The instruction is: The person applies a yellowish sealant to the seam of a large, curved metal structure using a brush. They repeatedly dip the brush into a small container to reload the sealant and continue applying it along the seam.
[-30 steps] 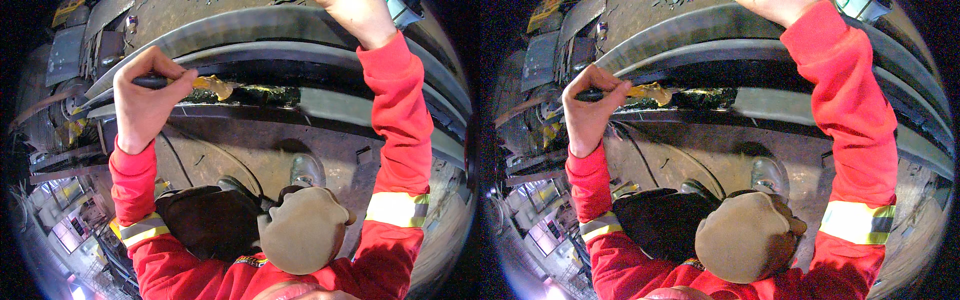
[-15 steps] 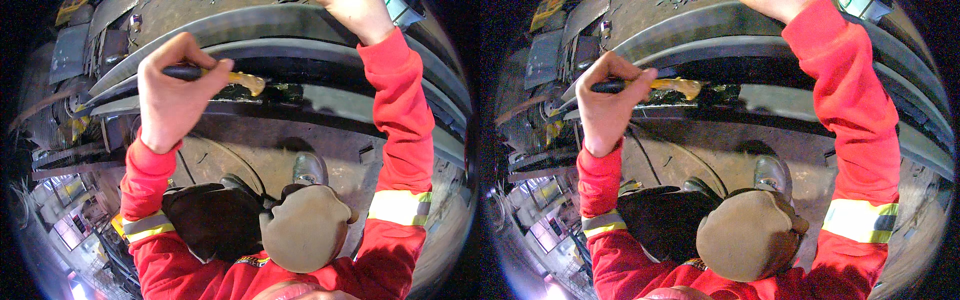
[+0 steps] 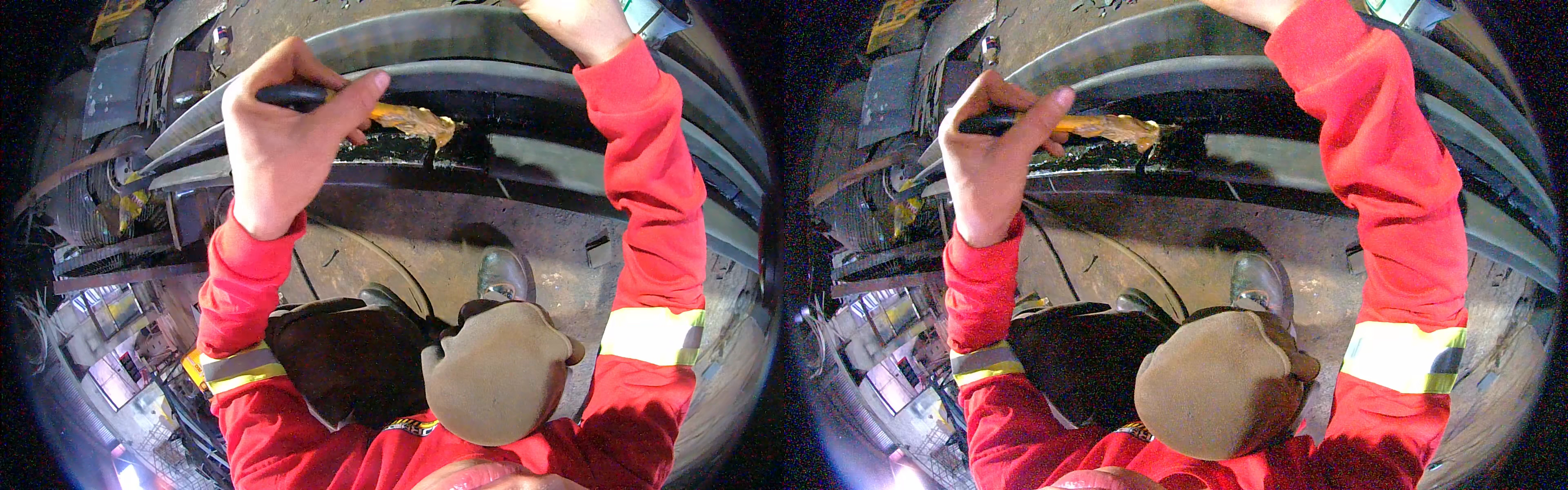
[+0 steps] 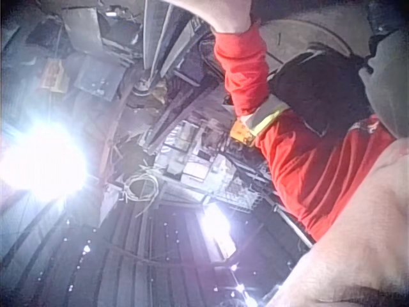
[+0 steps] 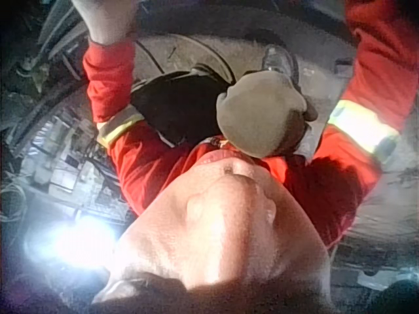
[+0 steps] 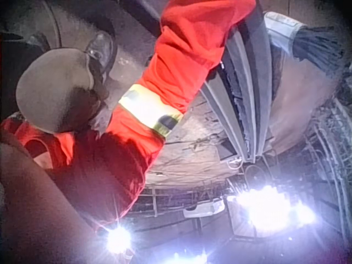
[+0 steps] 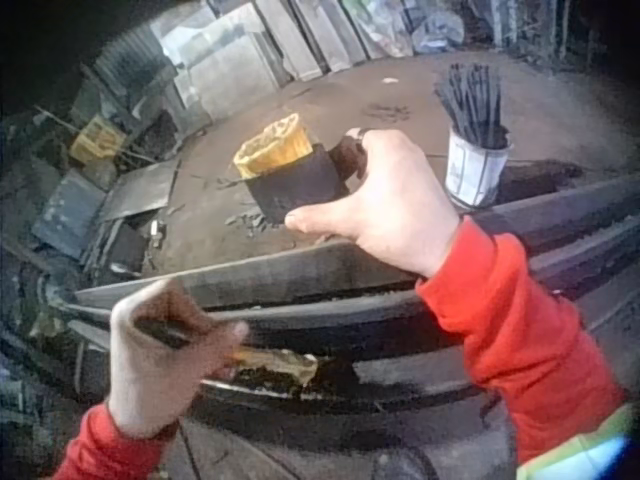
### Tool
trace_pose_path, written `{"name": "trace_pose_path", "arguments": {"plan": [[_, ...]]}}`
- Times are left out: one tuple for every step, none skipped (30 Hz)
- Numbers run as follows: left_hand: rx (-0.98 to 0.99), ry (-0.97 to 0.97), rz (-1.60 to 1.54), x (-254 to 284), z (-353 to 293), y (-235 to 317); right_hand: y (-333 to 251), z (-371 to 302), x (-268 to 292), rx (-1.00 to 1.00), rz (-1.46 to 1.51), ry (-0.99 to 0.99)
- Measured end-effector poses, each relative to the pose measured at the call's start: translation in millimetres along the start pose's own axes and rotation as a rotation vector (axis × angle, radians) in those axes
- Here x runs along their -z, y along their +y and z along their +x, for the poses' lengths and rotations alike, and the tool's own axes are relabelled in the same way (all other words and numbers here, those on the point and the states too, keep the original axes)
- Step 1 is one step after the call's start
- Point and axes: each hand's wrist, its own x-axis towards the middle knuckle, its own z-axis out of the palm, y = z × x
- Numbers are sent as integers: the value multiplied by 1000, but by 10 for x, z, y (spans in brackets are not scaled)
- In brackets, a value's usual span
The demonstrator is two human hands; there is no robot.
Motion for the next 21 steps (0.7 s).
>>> {"name": "trace_pose_path", "arguments": {"plan": [[-9,-50,17,6,-4,11,14,-1,9,14,9,2],[-18,-104,30,6,-5,28,8,-7,19,25,13,5],[-28,-158,44,14,-9,52,-12,-35,7,69,-58,38],[-3,-169,-27,53,-17,91,-53,-78,-24,112,-128,71],[11,-157,-127,89,-20,117,-54,-82,-25,108,-141,73],[26,-145,-225,107,-20,143,-54,-87,-17,103,-156,75],[18,-83,-136,62,-27,184,-4,-36,9,51,-114,45],[-71,-101,-39,44,-47,172,12,5,2,5,-66,11],[-160,-118,59,28,-81,132,3,9,-19,-3,-46,10],[-247,-135,159,22,-119,93,-7,11,-47,-9,-25,8],[-256,-168,128,-12,-167,90,-13,-1,-19,-24,-22,14],[-341,-233,198,24,-170,172,-37,-32,3,27,-108,47],[-387,-249,138,69,-155,181,-80,-78,21,78,-194,79],[-426,-263,89,114,-164,195,-88,-96,10,108,-226,96],[-250,-216,-20,125,-215,246,-90,-122,13,134,-263,114],[-249,-181,6,109,-210,246,-70,-132,20,137,-261,118],[-241,-133,42,117,-236,245,-58,-110,0,119,-225,103],[-234,-85,77,120,-261,239,-43,-90,-25,102,-188,89],[-358,-100,153,108,-276,199,-8,-38,-37,56,-128,62],[-469,-168,171,98,-275,200,14,0,-62,10,-68,33],[-490,-242,147,86,-260,214,25,14,-19,8,-79,26]]}}
